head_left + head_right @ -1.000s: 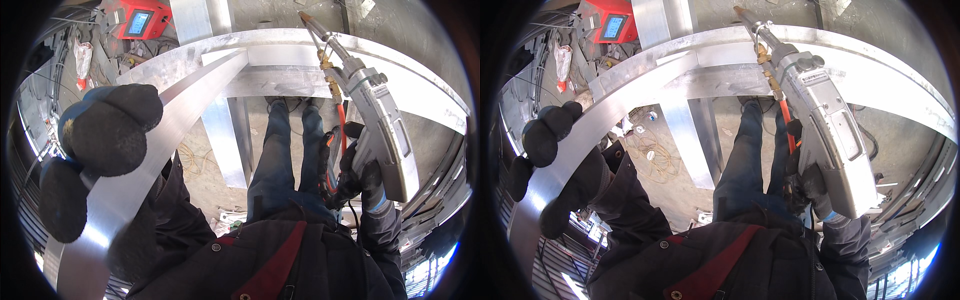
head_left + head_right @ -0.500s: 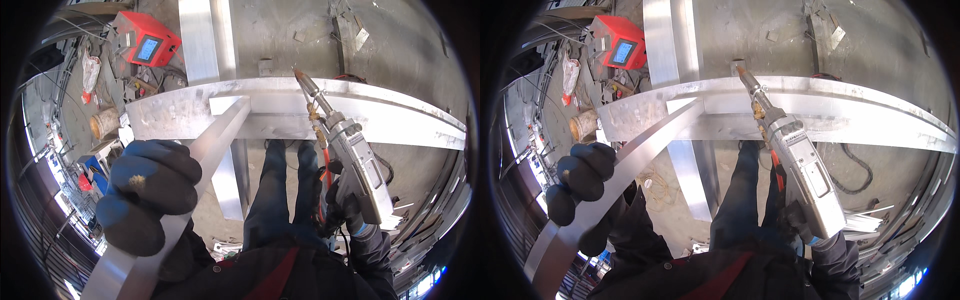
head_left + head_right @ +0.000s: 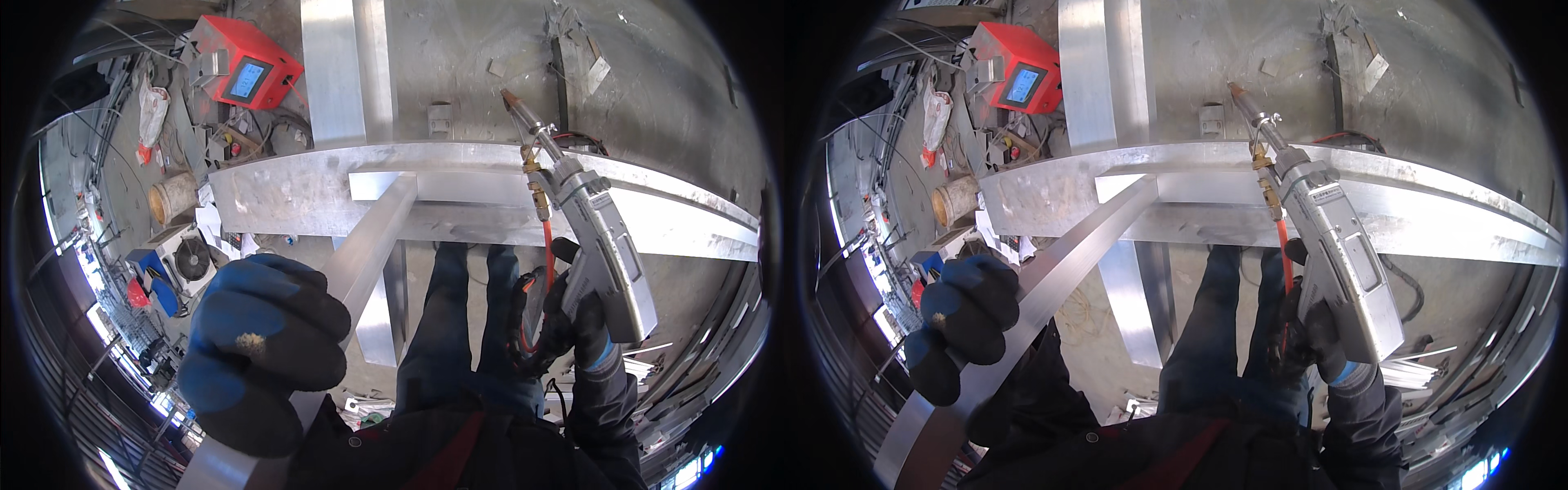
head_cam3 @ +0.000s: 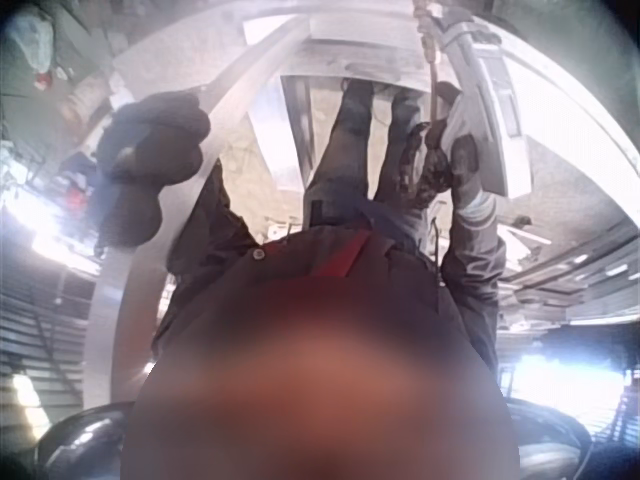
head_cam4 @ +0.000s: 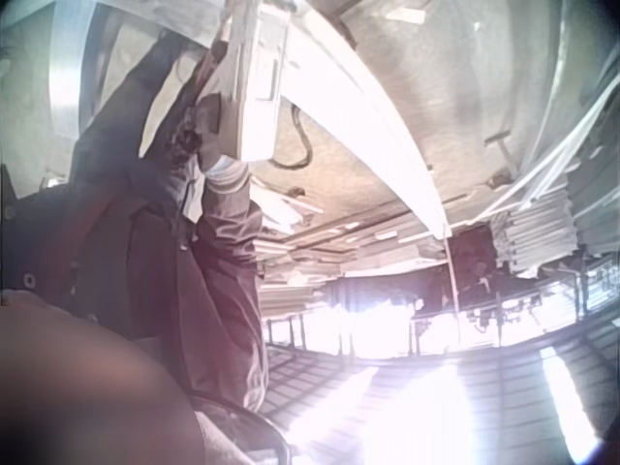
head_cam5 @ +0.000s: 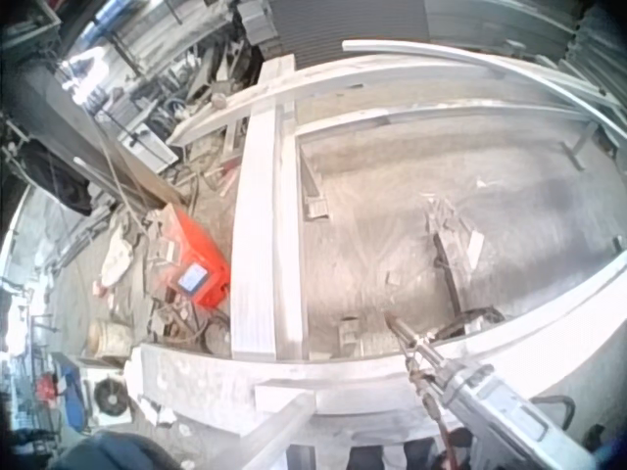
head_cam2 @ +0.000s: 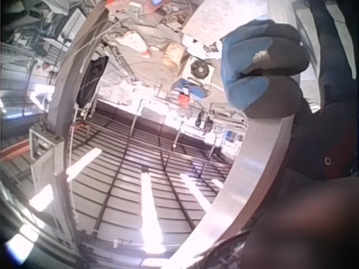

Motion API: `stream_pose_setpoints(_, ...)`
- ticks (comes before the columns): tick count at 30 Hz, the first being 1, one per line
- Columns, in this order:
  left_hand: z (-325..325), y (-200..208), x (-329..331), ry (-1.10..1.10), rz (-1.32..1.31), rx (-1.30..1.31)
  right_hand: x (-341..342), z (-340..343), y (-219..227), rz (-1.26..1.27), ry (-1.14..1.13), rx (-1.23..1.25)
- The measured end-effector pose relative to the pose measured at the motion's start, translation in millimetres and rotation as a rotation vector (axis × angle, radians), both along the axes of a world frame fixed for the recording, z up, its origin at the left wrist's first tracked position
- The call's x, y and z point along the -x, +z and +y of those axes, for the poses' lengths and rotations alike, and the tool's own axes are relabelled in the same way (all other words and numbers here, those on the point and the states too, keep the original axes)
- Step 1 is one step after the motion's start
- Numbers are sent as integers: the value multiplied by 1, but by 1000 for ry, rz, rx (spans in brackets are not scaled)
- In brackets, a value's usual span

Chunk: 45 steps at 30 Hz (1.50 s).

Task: The person aligns two aluminum extrusions into a T-joint, then uses a welding torch to tack-weld the joint. After welding, the person moves to a nearby table and uses a calculator, then returns to the frame.

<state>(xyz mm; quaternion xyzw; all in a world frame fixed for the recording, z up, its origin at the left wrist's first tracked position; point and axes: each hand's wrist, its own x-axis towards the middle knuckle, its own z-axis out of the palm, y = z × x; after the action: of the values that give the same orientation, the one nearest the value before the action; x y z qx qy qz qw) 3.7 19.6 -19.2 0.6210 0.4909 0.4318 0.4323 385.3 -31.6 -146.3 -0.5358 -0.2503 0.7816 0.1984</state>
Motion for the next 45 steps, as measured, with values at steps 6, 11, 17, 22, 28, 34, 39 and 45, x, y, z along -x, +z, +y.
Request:
stream_pose_setpoints(6,-1,4,-2,25,16,27,4,11,-16,-100,17,-156)
stream_pose_setpoints(11,0,3,-6,43,28,47,13,34,-17,-40,-65,-182)
stream_pose_setpoints(17,-1,7,-8,72,52,88,20,46,-12,20,-111,-157)
stream_pose_setpoints(22,-1,12,-9,100,65,130,18,39,-11,-33,-116,-117)
stream_pose_setpoints(28,-2,16,-11,125,87,172,11,31,-22,-71,-114,-152)
stream_pose_setpoints(34,-1,10,-8,104,43,127,11,34,-18,-78,-93,-195)
stream_pose_setpoints(39,-3,5,-3,77,7,81,26,35,-14,-168,-116,-254)
stream_pose_setpoints(45,-5,1,2,49,-35,36,21,39,-2,-68,-102,-153)
